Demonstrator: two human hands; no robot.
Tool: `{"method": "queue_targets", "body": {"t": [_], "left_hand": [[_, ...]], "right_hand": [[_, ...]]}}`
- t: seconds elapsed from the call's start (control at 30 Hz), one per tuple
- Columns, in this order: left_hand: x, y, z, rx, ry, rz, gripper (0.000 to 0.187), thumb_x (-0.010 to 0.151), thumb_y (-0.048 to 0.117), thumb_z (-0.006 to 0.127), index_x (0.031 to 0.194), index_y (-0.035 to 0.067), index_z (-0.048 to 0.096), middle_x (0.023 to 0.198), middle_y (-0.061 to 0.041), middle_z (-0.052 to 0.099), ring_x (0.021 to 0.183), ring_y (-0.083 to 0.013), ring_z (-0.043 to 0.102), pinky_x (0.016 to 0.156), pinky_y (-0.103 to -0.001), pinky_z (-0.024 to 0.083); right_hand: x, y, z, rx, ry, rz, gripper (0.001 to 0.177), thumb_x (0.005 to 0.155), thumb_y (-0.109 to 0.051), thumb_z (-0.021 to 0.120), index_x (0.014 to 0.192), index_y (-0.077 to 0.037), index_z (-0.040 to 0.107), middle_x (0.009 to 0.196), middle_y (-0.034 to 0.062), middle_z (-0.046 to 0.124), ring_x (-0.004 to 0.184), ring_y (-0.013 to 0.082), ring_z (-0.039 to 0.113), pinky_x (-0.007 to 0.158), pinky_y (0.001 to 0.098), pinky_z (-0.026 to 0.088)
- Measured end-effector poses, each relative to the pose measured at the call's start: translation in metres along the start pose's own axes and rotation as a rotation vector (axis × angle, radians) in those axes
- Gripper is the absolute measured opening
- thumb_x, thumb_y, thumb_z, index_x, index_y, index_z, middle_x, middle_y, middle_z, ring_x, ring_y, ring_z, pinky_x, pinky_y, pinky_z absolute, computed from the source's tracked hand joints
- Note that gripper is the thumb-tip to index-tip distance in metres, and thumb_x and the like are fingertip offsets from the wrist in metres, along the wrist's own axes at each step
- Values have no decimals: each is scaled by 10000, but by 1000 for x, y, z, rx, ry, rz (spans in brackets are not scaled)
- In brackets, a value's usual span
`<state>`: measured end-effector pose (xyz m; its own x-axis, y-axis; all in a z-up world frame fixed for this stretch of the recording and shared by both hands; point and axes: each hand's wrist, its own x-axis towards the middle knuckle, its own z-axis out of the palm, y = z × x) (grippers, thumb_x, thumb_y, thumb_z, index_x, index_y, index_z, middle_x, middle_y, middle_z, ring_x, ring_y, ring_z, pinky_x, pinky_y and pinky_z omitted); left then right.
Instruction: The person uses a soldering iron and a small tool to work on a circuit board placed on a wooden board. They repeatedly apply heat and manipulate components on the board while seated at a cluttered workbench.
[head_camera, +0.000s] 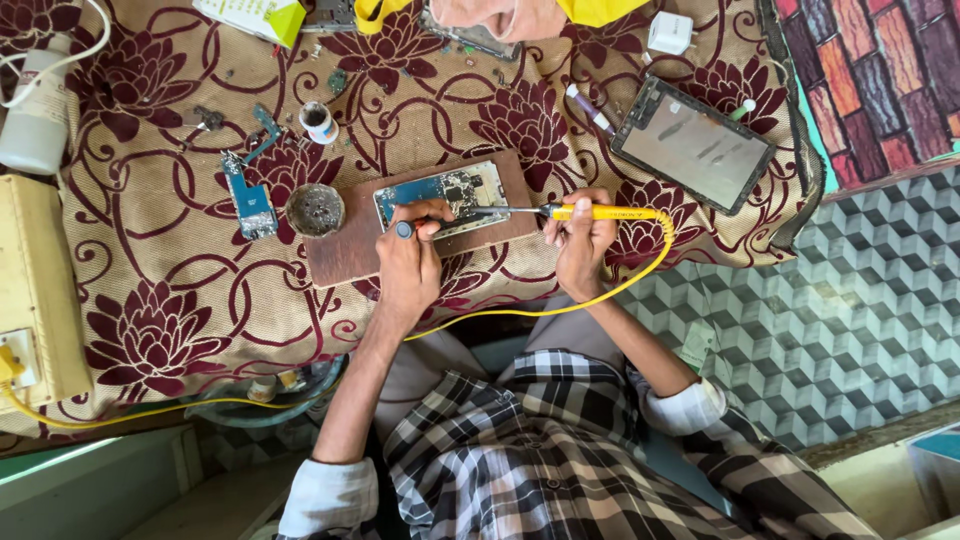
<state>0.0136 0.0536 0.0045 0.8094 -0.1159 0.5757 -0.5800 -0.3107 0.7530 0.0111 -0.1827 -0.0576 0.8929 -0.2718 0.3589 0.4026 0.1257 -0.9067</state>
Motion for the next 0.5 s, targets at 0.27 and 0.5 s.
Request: {"method": "queue_targets", "body": {"t": [0.27, 0.5], "left_hand": [[0, 4, -1, 14, 24, 46, 88, 1101, 4, 399, 1132, -9, 480, 1054, -164, 689, 799, -279, 664, 732, -365, 531], [-3, -1, 3, -5, 22, -10, 97, 1071, -41, 399, 1116, -9, 478, 1040, -160, 707, 702, -211, 662, 657, -330, 526]], "right_hand": [[-5, 4, -3, -3, 47, 45, 270, 1162, -285, 416, 1068, -47, 499, 696, 50, 553, 564, 84, 502, 506, 219, 380], [-4, 8, -7, 72, 63, 13, 271, 1155, -300, 418, 1050, -59, 482, 666, 40, 534, 535, 90, 519, 465, 211, 371]]}}
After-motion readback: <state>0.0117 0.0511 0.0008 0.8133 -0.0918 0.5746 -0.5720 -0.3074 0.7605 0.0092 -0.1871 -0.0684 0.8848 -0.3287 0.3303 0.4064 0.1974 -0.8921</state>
